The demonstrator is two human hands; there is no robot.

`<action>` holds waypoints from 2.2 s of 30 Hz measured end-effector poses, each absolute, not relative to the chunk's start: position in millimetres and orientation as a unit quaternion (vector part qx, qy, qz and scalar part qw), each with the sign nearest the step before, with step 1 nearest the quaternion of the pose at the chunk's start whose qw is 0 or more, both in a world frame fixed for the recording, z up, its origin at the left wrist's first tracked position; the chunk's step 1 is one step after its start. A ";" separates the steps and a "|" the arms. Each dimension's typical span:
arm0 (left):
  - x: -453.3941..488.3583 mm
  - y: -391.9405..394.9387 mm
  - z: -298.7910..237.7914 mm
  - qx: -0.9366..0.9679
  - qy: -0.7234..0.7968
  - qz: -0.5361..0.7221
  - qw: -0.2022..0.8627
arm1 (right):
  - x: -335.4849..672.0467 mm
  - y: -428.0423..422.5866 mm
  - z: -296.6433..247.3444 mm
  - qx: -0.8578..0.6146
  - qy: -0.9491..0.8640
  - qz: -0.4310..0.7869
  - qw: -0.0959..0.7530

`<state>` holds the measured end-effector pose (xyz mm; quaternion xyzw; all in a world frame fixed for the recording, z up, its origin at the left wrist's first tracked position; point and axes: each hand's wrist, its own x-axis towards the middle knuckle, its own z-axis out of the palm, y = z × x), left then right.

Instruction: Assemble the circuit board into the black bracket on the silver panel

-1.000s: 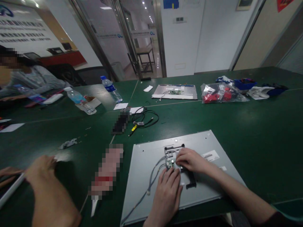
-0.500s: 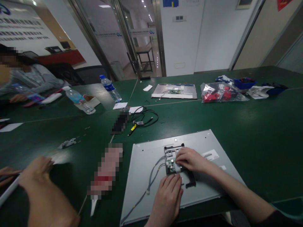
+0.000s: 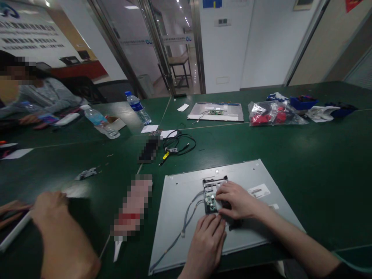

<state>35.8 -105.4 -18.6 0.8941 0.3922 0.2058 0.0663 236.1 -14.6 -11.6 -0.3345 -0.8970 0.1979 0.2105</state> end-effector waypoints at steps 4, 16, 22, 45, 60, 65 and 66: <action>35.3 -105.8 -20.9 0.893 0.392 0.212 0.059 | 232.8 -20.0 -15.2 -0.344 -0.906 0.156 0.192; 34.7 -108.7 -15.5 0.895 0.382 0.219 0.073 | 231.2 -25.1 -18.2 -0.353 -0.898 0.154 0.210; 35.1 -109.5 -17.3 0.884 0.402 0.224 0.082 | 230.7 -24.6 -17.1 -0.357 -0.900 0.153 0.200; 36.9 -108.7 -13.6 0.877 0.428 0.202 0.084 | 238.2 -22.3 -14.0 -0.333 -0.893 0.200 0.226; 32.9 -86.8 -7.3 0.858 0.456 0.229 0.067 | 238.1 -22.7 -13.9 -0.341 -0.888 0.200 0.236; 34.5 -72.3 -6.3 0.862 0.464 0.191 0.070 | 237.8 -23.4 -10.9 -0.343 -0.886 0.209 0.232; 34.6 -70.7 -6.9 0.865 0.460 0.186 0.072 | 237.8 -23.3 -10.2 -0.344 -0.885 0.212 0.230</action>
